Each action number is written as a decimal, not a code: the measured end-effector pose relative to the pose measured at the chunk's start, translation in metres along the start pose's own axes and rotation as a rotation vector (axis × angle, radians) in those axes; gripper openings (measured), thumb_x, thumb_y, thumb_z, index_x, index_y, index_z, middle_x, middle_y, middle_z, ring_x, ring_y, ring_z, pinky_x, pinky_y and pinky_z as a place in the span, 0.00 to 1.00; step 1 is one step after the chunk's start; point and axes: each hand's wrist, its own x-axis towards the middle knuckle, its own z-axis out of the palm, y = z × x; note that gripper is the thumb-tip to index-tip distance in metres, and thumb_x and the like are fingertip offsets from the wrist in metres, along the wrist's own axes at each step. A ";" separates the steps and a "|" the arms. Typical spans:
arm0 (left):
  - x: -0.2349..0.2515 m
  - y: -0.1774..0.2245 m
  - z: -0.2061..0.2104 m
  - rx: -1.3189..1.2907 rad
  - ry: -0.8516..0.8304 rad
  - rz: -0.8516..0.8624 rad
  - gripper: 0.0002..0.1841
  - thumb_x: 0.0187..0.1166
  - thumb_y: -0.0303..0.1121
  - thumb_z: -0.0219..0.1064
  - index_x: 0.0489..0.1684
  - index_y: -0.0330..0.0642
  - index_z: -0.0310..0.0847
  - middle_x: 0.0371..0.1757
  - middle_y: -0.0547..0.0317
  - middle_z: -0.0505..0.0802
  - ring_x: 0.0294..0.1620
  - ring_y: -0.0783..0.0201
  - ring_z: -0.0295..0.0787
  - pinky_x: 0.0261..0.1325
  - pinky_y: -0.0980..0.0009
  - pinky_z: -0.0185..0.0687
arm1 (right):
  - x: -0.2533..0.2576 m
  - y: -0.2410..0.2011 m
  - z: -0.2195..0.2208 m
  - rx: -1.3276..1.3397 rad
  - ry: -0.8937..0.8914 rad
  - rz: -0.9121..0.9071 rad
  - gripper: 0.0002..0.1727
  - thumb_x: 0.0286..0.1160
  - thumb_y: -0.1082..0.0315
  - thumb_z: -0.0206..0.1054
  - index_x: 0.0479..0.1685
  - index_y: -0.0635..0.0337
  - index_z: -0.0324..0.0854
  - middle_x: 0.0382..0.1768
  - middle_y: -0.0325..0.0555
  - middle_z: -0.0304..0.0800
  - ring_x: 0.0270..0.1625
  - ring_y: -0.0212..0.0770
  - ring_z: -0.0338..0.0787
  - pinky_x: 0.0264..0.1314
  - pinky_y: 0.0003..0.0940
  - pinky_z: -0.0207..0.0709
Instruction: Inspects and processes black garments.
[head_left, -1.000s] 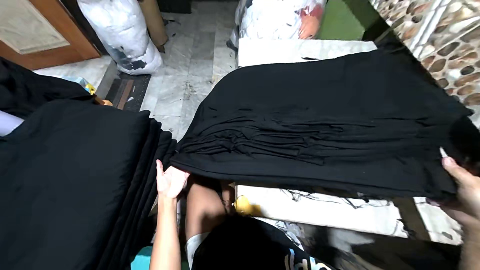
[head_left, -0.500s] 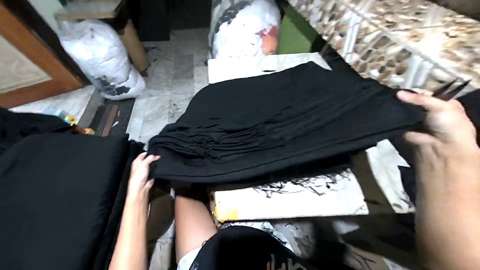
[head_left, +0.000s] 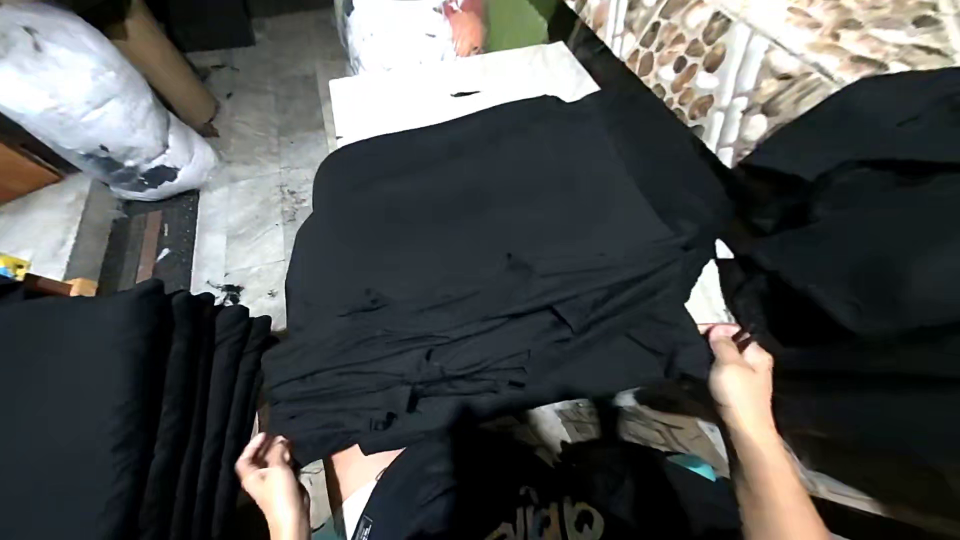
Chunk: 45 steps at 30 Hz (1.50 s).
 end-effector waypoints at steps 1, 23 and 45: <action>-0.005 0.009 0.000 0.021 0.097 0.149 0.27 0.79 0.18 0.57 0.75 0.13 0.55 0.67 0.31 0.74 0.60 0.66 0.77 0.62 0.75 0.75 | -0.002 0.003 -0.001 0.045 0.069 -0.023 0.23 0.94 0.69 0.39 0.56 0.87 0.70 0.45 0.55 0.80 0.45 0.19 0.79 0.54 0.15 0.72; -0.128 0.195 0.132 0.264 -0.921 1.006 0.21 0.80 0.45 0.67 0.47 0.29 0.86 0.45 0.41 0.92 0.54 0.46 0.89 0.61 0.47 0.80 | -0.041 -0.096 0.033 0.470 0.009 -0.643 0.24 0.85 0.53 0.60 0.57 0.70 0.73 0.38 0.20 0.80 0.40 0.04 0.76 0.43 0.05 0.71; -0.131 0.135 0.151 -0.530 -1.286 0.781 0.17 0.88 0.43 0.61 0.29 0.43 0.79 0.65 0.69 0.89 0.76 0.80 0.74 0.80 0.76 0.70 | -0.069 -0.092 0.071 -0.065 0.224 -1.021 0.16 0.86 0.56 0.61 0.39 0.60 0.84 0.28 0.47 0.90 0.31 0.36 0.84 0.36 0.24 0.70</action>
